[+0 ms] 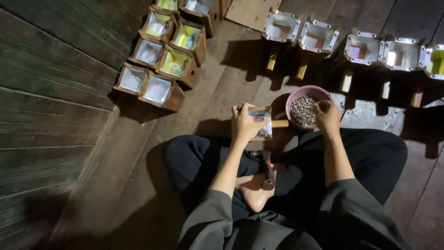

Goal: The person sits on the floor and assembles small wooden boxes by inserting metal pins and hammering them into place. They handle multiple boxes, placing completed ones aside and picking up new ones to continue the assembly process.

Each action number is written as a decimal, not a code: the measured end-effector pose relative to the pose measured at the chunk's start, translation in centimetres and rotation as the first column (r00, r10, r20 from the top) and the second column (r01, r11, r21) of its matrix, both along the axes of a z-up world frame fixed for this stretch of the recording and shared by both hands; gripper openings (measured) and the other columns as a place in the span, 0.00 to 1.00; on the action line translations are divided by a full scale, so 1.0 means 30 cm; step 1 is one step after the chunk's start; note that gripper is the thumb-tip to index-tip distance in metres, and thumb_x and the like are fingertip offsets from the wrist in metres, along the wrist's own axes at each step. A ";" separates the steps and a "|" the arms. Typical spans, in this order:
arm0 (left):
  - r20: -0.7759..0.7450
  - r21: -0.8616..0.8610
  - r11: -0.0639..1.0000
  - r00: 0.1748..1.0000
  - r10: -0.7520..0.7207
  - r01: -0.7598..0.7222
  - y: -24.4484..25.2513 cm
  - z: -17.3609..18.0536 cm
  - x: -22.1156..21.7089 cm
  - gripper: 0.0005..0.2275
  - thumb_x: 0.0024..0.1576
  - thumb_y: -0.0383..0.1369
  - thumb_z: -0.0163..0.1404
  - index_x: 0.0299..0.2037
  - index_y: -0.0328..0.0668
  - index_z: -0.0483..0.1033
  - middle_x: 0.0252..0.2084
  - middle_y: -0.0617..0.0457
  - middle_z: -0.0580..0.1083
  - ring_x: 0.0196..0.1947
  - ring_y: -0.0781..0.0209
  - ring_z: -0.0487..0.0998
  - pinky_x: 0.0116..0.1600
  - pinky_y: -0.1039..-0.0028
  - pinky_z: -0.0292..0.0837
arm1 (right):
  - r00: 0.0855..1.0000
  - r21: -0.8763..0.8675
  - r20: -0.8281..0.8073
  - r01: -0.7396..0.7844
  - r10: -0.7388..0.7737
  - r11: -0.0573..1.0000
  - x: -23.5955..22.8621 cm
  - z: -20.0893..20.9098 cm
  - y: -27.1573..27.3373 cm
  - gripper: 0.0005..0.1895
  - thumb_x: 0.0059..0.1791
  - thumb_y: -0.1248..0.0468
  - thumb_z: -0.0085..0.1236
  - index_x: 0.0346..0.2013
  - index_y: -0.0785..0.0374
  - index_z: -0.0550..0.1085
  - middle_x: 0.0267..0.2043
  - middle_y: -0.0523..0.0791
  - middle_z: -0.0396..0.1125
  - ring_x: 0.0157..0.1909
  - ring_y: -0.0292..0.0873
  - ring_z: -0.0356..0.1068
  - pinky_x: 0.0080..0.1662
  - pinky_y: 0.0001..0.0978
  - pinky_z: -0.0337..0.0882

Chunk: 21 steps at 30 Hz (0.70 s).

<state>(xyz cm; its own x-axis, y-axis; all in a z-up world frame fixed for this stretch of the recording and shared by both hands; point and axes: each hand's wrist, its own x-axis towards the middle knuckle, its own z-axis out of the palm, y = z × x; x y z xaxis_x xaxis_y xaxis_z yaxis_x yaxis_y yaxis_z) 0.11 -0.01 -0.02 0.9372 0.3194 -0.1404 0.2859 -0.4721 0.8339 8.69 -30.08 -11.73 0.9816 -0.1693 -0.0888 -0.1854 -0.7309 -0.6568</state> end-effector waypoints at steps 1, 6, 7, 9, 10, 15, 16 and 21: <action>0.000 -0.006 1.000 1.000 -0.002 0.002 0.001 0.009 -0.001 0.29 0.34 0.45 0.68 0.45 0.51 0.71 0.50 0.43 0.64 0.52 0.33 0.75 0.59 0.51 0.69 | 1.000 0.027 0.002 0.021 -0.021 0.999 0.007 -0.020 -0.007 0.09 0.54 0.59 0.62 0.45 0.59 0.80 0.37 0.53 0.74 0.46 0.63 0.74 0.46 0.51 0.70; 0.051 -0.051 0.999 0.999 0.020 -0.017 -0.004 0.009 -0.005 0.29 0.33 0.44 0.68 0.45 0.48 0.72 0.49 0.42 0.63 0.51 0.32 0.74 0.60 0.51 0.67 | 0.999 0.096 -0.014 0.053 -0.052 0.994 -0.003 0.024 0.009 0.07 0.51 0.55 0.69 0.42 0.49 0.81 0.30 0.45 0.73 0.38 0.51 0.74 0.42 0.40 0.70; 0.058 -0.060 0.998 0.998 0.021 -0.018 -0.004 0.018 -0.007 0.29 0.33 0.43 0.68 0.45 0.48 0.72 0.48 0.43 0.63 0.51 0.32 0.74 0.60 0.52 0.67 | 0.998 0.158 -0.023 0.054 -0.051 0.986 -0.018 0.069 0.032 0.09 0.50 0.56 0.72 0.43 0.49 0.82 0.28 0.46 0.72 0.32 0.47 0.73 0.39 0.37 0.69; 0.072 -0.059 0.998 0.997 0.029 -0.024 -0.009 0.009 -0.004 0.29 0.33 0.43 0.69 0.45 0.48 0.72 0.48 0.44 0.63 0.51 0.34 0.74 0.60 0.53 0.67 | 0.999 0.292 -0.021 0.037 -0.032 0.956 -0.042 0.171 0.075 0.09 0.51 0.59 0.72 0.41 0.57 0.79 0.27 0.47 0.72 0.26 0.43 0.70 0.33 0.33 0.66; 0.090 -0.061 0.998 0.995 0.035 -0.029 -0.012 0.004 -0.003 0.29 0.33 0.43 0.69 0.45 0.48 0.72 0.47 0.44 0.62 0.51 0.35 0.73 0.60 0.55 0.66 | 1.000 0.419 -0.013 0.020 -0.015 0.908 -0.055 0.222 0.096 0.11 0.51 0.63 0.72 0.39 0.64 0.77 0.26 0.49 0.71 0.20 0.39 0.67 0.28 0.30 0.63; 0.040 -0.037 0.999 0.999 0.003 -0.002 -0.003 0.001 0.001 0.29 0.34 0.44 0.68 0.45 0.49 0.72 0.48 0.44 0.64 0.51 0.34 0.75 0.59 0.53 0.68 | 0.996 0.639 -0.032 -0.043 0.083 0.768 -0.117 0.374 0.250 0.07 0.55 0.67 0.60 0.47 0.66 0.76 0.32 0.49 0.72 0.26 0.35 0.66 0.29 0.22 0.61; 0.038 -0.031 1.000 0.999 0.003 -0.002 -0.002 -0.003 0.002 0.29 0.33 0.45 0.68 0.45 0.49 0.72 0.49 0.44 0.64 0.51 0.35 0.75 0.59 0.53 0.68 | 0.994 0.749 -0.022 -0.054 0.107 0.661 -0.129 0.388 0.279 0.11 0.54 0.69 0.59 0.51 0.67 0.73 0.38 0.50 0.73 0.27 0.35 0.70 0.28 0.19 0.64; 0.032 0.010 1.000 0.999 0.010 -0.010 -0.008 -0.019 0.007 0.30 0.31 0.45 0.69 0.45 0.51 0.72 0.49 0.46 0.64 0.52 0.39 0.75 0.59 0.55 0.69 | 0.971 0.861 -0.178 0.074 0.161 0.503 -0.174 0.347 0.389 0.05 0.53 0.67 0.62 0.41 0.66 0.77 0.27 0.48 0.68 0.21 0.36 0.67 0.24 0.27 0.71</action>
<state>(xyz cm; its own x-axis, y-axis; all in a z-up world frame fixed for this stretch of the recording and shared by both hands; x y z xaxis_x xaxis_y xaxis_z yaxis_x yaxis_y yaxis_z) 0.31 -0.25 -0.60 0.9379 0.3301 -0.1072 0.2639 -0.4777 0.8380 3.46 -18.40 -1.31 0.9203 0.1478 -0.3623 -0.3838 0.1601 -0.9094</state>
